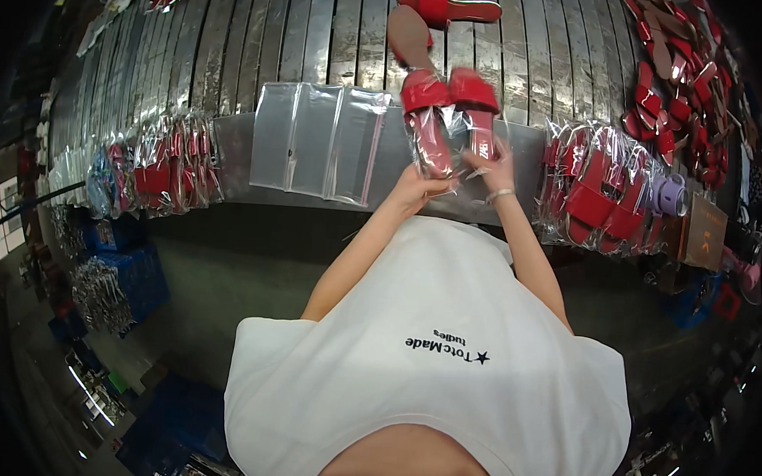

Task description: The person packages pairs of slide sandals into clear plastic bags. They pick up pairs of brown and red slides from a metal slatted table, place them into bags, and set the packaged items aside.

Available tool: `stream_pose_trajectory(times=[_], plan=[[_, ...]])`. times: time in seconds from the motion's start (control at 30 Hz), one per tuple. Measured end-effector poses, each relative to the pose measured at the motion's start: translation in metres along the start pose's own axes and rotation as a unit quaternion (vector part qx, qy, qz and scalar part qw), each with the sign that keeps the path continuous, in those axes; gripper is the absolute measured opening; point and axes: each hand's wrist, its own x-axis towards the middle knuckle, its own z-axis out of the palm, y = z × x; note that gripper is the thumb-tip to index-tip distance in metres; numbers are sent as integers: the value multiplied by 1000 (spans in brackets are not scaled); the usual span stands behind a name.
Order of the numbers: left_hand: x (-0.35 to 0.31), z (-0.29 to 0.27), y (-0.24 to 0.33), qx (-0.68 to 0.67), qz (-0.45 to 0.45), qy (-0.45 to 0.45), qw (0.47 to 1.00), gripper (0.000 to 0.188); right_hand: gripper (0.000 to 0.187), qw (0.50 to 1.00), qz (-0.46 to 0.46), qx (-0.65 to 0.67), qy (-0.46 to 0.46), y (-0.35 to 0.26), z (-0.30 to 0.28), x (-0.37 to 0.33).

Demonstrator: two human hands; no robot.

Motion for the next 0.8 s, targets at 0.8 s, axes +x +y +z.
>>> stream_pose_trajectory(times=[0.8], plan=[[-44,-45,-26,88,28,305,948,25,14,918,-188,-278,-213,-19,-1,-84]])
